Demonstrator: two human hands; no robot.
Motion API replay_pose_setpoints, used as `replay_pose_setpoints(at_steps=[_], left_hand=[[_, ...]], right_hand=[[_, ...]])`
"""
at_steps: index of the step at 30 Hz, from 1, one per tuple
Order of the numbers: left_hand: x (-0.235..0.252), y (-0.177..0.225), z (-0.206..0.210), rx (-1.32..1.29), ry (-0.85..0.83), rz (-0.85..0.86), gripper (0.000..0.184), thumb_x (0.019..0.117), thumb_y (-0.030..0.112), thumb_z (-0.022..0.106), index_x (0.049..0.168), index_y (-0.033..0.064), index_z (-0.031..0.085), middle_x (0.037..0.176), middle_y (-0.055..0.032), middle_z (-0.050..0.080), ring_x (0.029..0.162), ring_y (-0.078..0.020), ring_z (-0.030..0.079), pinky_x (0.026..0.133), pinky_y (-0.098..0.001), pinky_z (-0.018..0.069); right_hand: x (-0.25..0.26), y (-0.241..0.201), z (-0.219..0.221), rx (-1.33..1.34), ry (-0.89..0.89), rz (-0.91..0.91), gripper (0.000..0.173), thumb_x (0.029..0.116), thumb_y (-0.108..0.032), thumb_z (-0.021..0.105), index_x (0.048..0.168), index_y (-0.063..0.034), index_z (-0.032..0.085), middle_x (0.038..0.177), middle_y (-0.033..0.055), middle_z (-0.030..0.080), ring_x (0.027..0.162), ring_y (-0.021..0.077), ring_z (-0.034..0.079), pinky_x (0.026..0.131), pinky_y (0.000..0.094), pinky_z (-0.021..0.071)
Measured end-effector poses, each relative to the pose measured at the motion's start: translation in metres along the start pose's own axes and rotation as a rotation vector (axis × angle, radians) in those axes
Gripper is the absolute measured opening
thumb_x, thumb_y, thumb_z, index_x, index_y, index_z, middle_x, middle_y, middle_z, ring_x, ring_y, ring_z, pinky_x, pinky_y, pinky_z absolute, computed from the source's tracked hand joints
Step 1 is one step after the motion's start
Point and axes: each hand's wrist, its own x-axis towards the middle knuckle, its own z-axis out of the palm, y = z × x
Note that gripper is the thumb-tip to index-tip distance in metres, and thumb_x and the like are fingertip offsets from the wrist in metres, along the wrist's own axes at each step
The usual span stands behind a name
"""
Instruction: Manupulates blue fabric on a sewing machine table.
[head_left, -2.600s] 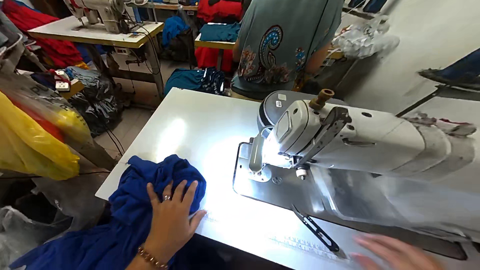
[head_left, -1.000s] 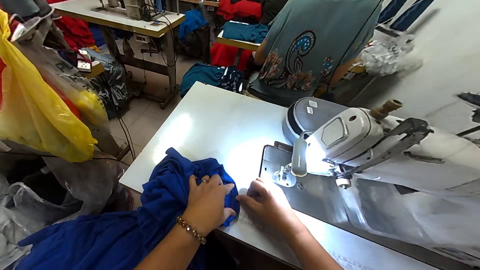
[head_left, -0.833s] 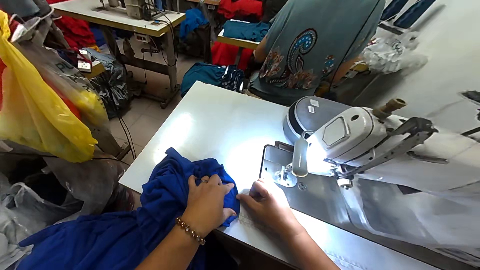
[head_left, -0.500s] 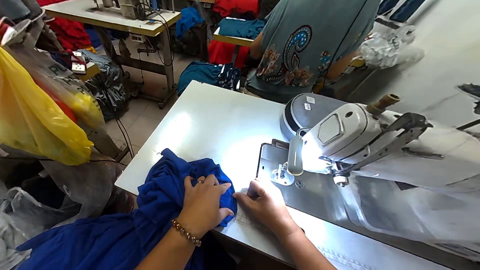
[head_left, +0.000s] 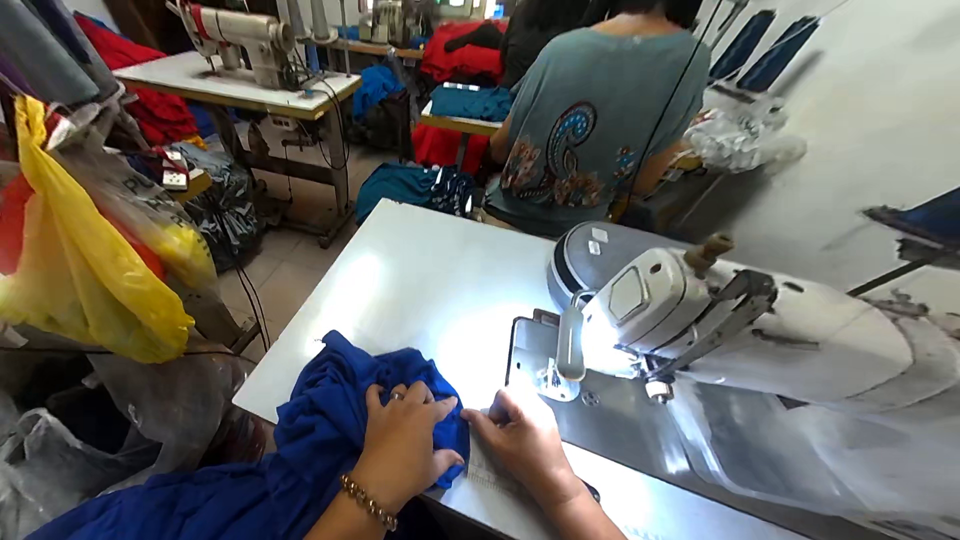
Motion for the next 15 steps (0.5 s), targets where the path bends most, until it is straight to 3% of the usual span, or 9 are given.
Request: replay_pose_setpoints(at_steps=[5,9,11,15], left_hand=[[-0.001,-0.002,-0.001,-0.050,0.023,0.025,0.065,0.0864,0.049,0.076,0.146,0.0322,0.057,0.132,-0.0048,0.062,0.132,-0.0287,0.052,0.115,-0.0699,0.0159],[0.001,-0.005,0.005,-0.092,0.068,0.050,0.049,0.0874,0.047,0.076,0.130,0.0252,0.066,0.127,-0.0033,0.066,0.131,-0.0277,0.054,0.116,-0.0686,0.0148],[0.001,-0.003,0.005,-0.117,0.083,0.031,0.040,0.0939,0.047,0.068,0.126,0.0232,0.069,0.124,-0.0037,0.068,0.130,-0.0273,0.055,0.117,-0.0671,0.0133],[0.003,0.008,-0.002,-0.146,0.044,-0.029,0.040,0.1058,0.046,0.048,0.125,0.0195,0.070,0.117,-0.0061,0.072,0.125,-0.0292,0.059,0.117,-0.0684,0.0116]], right_hand=[[0.002,0.000,0.001,-0.015,0.031,-0.030,0.034,0.0802,-0.034,0.073,0.063,-0.0079,0.059,0.057,0.0012,0.053,0.053,0.0131,0.054,0.054,0.0288,0.0463],[0.001,0.005,0.003,0.000,0.078,-0.078,0.036,0.0809,-0.036,0.072,0.063,-0.0087,0.059,0.056,0.0004,0.053,0.053,0.0104,0.052,0.053,0.0251,0.0436],[0.001,0.005,0.003,0.020,0.096,-0.096,0.034,0.0813,-0.035,0.073,0.064,-0.0082,0.060,0.057,0.0010,0.055,0.053,0.0100,0.052,0.053,0.0240,0.0433],[0.001,0.001,-0.001,0.035,0.096,-0.131,0.030,0.0818,-0.030,0.073,0.065,-0.0075,0.062,0.060,0.0038,0.059,0.057,0.0141,0.057,0.057,0.0273,0.0474]])
